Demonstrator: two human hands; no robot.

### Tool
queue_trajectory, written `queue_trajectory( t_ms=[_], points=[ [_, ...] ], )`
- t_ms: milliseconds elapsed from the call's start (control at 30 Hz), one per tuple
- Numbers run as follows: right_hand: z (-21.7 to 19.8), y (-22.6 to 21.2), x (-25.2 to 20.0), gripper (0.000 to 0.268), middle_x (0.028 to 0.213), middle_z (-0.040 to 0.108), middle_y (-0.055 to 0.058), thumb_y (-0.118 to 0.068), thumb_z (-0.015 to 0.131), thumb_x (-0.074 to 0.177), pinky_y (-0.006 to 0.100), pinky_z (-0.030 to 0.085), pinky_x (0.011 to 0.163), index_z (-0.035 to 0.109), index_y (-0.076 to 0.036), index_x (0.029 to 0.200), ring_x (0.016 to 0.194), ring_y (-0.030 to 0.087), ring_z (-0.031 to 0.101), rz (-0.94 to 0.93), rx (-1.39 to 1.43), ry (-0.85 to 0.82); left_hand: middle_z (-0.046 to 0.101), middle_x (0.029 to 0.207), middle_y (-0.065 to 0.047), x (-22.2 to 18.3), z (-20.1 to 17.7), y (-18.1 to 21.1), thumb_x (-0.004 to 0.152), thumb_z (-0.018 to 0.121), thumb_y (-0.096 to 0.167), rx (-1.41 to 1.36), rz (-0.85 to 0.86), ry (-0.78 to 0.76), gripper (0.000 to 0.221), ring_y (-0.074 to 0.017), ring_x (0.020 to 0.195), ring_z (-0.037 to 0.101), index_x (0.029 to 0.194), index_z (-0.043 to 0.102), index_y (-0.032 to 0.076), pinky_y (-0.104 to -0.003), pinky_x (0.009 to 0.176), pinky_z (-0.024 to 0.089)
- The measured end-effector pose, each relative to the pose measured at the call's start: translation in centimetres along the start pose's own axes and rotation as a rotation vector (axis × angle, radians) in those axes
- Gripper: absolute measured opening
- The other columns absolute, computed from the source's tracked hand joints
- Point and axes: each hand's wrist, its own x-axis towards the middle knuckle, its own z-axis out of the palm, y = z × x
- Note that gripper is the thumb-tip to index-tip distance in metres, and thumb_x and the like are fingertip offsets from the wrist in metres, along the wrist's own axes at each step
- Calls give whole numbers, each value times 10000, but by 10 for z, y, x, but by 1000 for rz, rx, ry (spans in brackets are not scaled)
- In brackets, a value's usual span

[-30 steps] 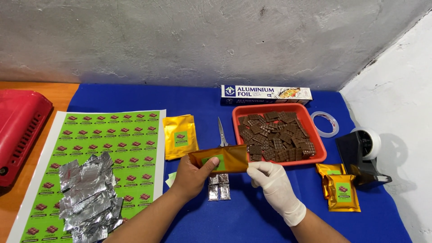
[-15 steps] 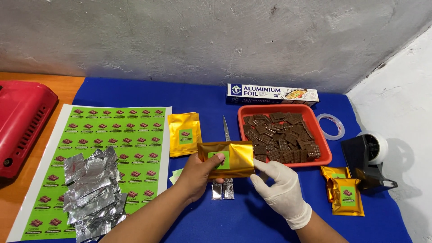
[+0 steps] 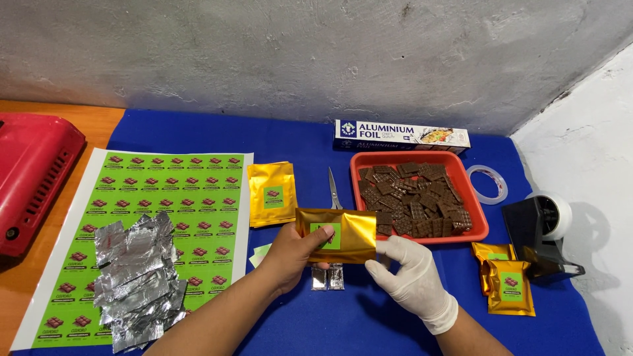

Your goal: The person places small foil-wrapped chocolate pieces into a gold pouch one at a time. The person folds the pouch open, inserts each piece, and sets the pouch down between insertions.

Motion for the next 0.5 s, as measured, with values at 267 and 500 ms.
queue_trajectory(
  t_ms=[267,500],
  points=[
    [0,-7,2,207,627,623,-47,-236,738,814,251,488,622,818,-134,976,575,75,566,58,65,-131,746,1088,-113,1,-2,4,820,778,258,-17,-43,-53,489,-234,861,732,1247,637,65,-259,449,567],
    [-3,-2,-11,361,932,782,77,-272,693,886,279,579,742,710,-122,1213,746,169,750,-312,-37,155,660,1127,-74,6,-16,15,804,765,226,-74,-107,-205,776,-44,514,539,1511,457,145,-137,268,336]
  ],
)
